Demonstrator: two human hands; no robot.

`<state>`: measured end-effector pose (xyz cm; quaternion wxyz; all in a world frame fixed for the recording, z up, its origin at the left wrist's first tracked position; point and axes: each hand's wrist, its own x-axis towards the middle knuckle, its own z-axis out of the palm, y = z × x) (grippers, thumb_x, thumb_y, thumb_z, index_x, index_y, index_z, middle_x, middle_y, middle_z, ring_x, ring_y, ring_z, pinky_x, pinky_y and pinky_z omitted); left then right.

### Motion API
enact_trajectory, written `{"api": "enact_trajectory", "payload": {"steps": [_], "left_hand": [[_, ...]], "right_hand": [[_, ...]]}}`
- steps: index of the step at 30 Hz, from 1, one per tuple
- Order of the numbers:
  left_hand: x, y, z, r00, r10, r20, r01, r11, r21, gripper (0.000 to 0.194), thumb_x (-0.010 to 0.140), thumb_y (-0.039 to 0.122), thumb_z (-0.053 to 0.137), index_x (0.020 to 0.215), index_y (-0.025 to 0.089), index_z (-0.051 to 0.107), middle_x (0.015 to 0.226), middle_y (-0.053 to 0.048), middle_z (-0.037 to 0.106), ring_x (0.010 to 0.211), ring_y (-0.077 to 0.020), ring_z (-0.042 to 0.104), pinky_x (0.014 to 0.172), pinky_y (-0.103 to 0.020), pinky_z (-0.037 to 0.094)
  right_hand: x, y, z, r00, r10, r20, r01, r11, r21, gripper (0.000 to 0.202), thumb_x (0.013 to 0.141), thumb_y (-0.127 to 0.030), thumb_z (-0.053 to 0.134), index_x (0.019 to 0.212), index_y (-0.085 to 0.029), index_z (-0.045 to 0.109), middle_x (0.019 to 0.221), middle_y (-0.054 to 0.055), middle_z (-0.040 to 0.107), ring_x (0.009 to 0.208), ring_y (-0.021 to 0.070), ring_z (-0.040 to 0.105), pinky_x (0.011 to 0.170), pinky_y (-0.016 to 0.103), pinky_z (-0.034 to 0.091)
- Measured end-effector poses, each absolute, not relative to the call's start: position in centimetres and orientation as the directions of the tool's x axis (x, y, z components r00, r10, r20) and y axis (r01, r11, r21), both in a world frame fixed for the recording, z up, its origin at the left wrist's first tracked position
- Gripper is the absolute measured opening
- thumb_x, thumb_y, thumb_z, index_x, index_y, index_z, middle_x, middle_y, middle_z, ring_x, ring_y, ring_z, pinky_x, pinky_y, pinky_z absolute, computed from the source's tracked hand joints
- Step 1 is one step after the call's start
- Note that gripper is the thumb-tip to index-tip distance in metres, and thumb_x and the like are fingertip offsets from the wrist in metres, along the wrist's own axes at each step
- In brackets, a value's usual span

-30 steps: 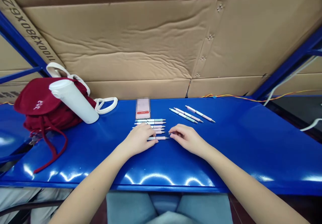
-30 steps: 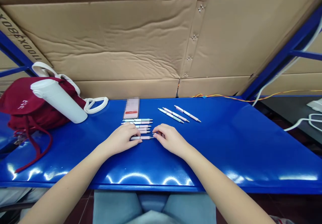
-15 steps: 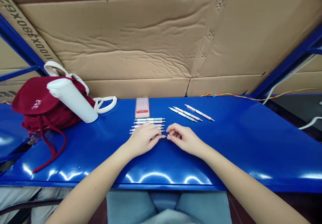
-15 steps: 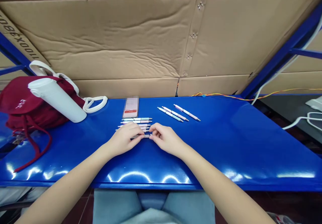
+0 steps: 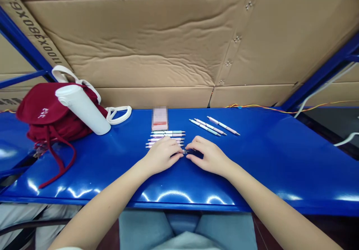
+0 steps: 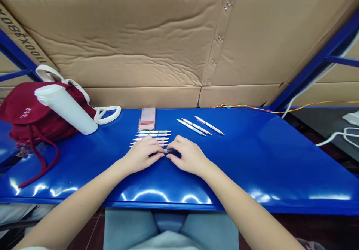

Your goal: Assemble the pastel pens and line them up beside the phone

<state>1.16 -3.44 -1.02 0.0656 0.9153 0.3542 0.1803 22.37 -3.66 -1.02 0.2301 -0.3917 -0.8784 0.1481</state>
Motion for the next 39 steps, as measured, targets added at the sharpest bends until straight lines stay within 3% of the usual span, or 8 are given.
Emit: {"api": "enact_trajectory", "payload": {"steps": [7,10,14,19,29,39], "left_hand": [[0.8,-3.2,-0.4,0.651,0.696,0.303,0.641,-0.718,0.27,0.022,0.089,0.036,0.051,0.094,0.02,0.064,0.094,-0.004,0.066,0.088,-0.0184,0.056,0.079,-0.031,0.044],[-0.2,-2.9,0.2,0.636,0.743,0.208,0.712,-0.669,0.212,0.023,0.082,0.04,0.059,0.092,0.02,0.065,0.093,-0.004,0.066,0.088,-0.0205,0.057,0.077,-0.031,0.045],[-0.9,-2.6,0.5,0.643,0.757,0.117,0.739,-0.653,0.166,0.016,0.083,0.031,0.054,0.084,0.019,0.065,0.086,-0.004,0.066,0.083,-0.0196,0.058,0.074,-0.03,0.044],[-0.7,-2.7,0.8,0.635,0.756,0.16,0.732,-0.655,0.186,0.017,0.084,0.03,0.051,0.081,0.019,0.063,0.084,-0.005,0.066,0.082,-0.0196,0.058,0.076,-0.032,0.043],[-0.8,-2.8,1.5,0.606,0.773,0.191,0.748,-0.634,0.196,0.016,0.085,0.028,0.049,0.082,0.02,0.062,0.084,-0.002,0.066,0.083,-0.019,0.058,0.078,-0.033,0.041],[-0.6,-2.9,1.3,0.615,0.764,0.197,0.737,-0.645,0.202,0.017,0.085,0.029,0.049,0.085,0.02,0.063,0.088,-0.003,0.067,0.086,-0.0194,0.059,0.08,-0.033,0.041]], "right_hand": [[22.6,-3.2,-1.3,-0.588,0.745,0.315,0.605,0.663,-0.44,0.016,0.088,-0.021,0.046,0.086,-0.019,0.063,0.084,0.006,0.059,0.077,0.0164,0.056,0.068,0.028,0.046],[23.5,-2.7,-1.2,-0.534,0.783,0.318,0.637,0.621,-0.457,0.014,0.087,-0.021,0.047,0.086,-0.019,0.061,0.085,0.005,0.06,0.076,0.0165,0.056,0.067,0.029,0.045],[24.2,-2.3,-1.2,-0.486,0.819,0.306,0.677,0.574,-0.461,0.011,0.085,-0.02,0.049,0.084,-0.019,0.06,0.083,0.005,0.06,0.074,0.0163,0.056,0.064,0.028,0.044],[24.1,-2.3,-1.0,-0.484,0.828,0.284,0.681,0.56,-0.472,0.01,0.082,-0.017,0.05,0.081,-0.019,0.059,0.081,0.004,0.06,0.071,0.0157,0.056,0.063,0.027,0.044],[24.1,-2.5,-1.1,-0.473,0.793,0.385,0.615,0.61,-0.5,0.01,0.085,-0.019,0.048,0.082,-0.02,0.058,0.079,0.004,0.061,0.071,0.0155,0.056,0.065,0.028,0.045],[23.3,-2.8,-0.9,-0.508,0.787,0.349,0.623,0.616,-0.483,0.011,0.085,-0.02,0.048,0.083,-0.02,0.059,0.078,0.004,0.06,0.071,0.0158,0.056,0.065,0.028,0.045]]}}
